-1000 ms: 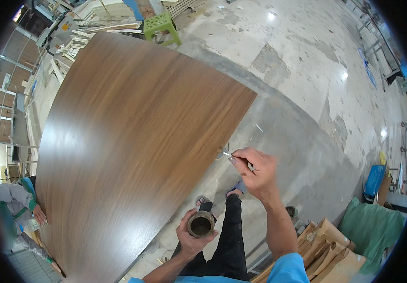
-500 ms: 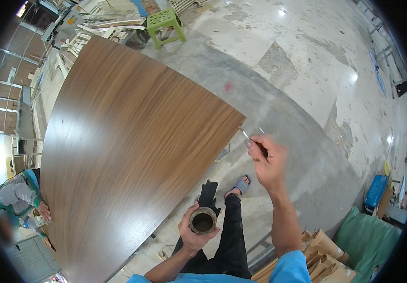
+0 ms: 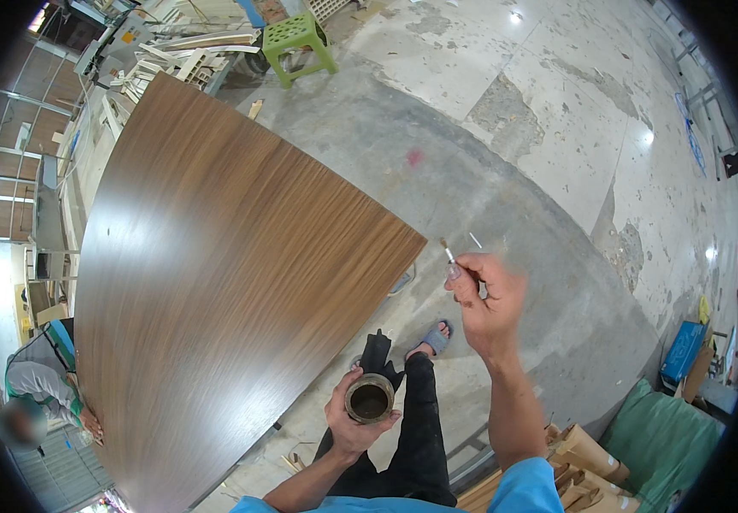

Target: The person applies a dark finish to a large wooden tabletop using a small brush and a cloth. They repeatedly dip the brush into a container, apply finish to the tabletop surface, and wipe it with a cloth. Another person is visible working on the opposite side of the table.

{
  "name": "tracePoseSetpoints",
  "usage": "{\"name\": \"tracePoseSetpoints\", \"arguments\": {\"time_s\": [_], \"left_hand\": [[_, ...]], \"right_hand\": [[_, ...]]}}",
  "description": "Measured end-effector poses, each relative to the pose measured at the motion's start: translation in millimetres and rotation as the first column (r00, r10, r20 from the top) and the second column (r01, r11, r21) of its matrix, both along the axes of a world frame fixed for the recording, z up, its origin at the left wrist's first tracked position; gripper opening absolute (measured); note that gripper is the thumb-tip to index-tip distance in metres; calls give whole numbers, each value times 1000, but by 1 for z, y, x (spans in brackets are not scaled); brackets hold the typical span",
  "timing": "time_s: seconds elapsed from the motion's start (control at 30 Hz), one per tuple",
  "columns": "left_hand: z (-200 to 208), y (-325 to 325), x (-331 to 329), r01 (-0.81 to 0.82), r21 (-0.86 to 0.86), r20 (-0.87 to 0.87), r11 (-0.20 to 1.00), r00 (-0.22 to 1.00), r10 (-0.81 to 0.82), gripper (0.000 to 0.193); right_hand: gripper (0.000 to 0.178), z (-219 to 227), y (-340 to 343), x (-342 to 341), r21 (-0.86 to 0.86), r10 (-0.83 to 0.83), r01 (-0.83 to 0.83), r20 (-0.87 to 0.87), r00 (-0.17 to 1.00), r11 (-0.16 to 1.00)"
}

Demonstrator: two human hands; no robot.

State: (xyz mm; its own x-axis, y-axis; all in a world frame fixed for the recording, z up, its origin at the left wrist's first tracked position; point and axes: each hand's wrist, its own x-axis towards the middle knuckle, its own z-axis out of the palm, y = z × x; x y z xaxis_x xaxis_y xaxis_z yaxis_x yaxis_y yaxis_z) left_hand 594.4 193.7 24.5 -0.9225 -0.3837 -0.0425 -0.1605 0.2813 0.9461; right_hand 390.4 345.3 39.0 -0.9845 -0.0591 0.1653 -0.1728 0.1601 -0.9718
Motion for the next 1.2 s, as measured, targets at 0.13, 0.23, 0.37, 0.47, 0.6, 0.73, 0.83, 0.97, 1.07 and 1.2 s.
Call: {"name": "tracePoseSetpoints", "arguments": {"time_s": [0.13,0.23,0.37,0.47,0.6,0.73,0.83,0.97,1.07,1.2], "left_hand": [[2,0,-7,19,-29,14,999,1000,-19,86],[1,-1,-10,14,-21,20,1000,1000,-14,86],[-1,-1,-12,5,7,49,1000,999,-5,87],[-3,1,-12,-12,25,54,1000,998,11,88],[-5,5,-14,-24,-1,74,1000,997,24,89],[-7,6,-16,2,-55,56,998,998,1,88],[-7,6,-17,3,-73,45,997,999,0,88],[-6,7,-14,5,-49,57,999,998,-2,89],[-5,6,-13,-4,-45,41,999,999,6,88],[-7,-1,-9,-8,-95,8,995,1000,8,87]], "right_hand": [[8,3,-4,6,106,147,-155,81,986,982],[8,3,-4,4,121,318,-303,-130,939,945],[9,1,0,-9,135,179,-172,-43,983,976],[8,0,1,-10,43,85,-88,77,993,995],[6,-2,0,-3,64,91,-89,-37,995,994],[7,-2,1,-1,54,259,-255,-111,959,966],[8,-2,1,-3,-12,157,-156,34,987,988],[12,-1,-2,-3,25,210,-212,41,977,977],[13,-1,-4,-1,65,324,-322,-22,946,944],[14,-2,-6,7,-8,191,-191,76,979,981]]}}
